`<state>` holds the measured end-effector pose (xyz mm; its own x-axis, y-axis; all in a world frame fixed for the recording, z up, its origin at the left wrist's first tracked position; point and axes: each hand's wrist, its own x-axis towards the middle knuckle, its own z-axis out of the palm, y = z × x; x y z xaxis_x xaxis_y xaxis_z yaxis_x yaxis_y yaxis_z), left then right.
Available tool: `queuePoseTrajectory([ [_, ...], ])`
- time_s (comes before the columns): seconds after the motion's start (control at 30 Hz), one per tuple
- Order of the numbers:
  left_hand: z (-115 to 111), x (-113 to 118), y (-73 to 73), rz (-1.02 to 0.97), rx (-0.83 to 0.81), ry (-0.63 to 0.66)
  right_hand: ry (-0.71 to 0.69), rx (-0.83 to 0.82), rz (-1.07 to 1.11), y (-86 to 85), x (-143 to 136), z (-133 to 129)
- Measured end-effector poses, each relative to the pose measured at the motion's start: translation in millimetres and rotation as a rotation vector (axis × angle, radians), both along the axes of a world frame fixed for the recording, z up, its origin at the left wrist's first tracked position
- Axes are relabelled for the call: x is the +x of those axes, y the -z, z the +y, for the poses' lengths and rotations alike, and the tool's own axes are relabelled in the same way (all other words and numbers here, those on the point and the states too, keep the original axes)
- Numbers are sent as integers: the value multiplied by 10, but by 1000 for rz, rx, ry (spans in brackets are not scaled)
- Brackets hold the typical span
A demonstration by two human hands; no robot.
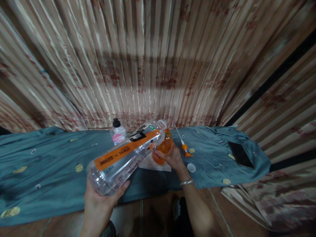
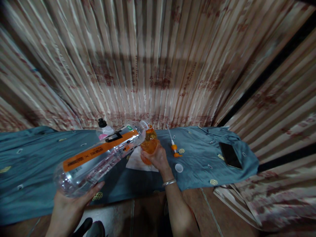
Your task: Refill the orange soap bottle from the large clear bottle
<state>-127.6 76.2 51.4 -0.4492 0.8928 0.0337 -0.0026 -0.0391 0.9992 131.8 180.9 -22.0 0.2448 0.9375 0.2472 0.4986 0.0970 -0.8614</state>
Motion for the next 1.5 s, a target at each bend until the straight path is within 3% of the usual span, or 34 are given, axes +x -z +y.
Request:
queuePoseTrajectory([
  [1.5, 5, -8, 18, 29, 14, -29, 4, -15, 14, -61, -6, -16],
])
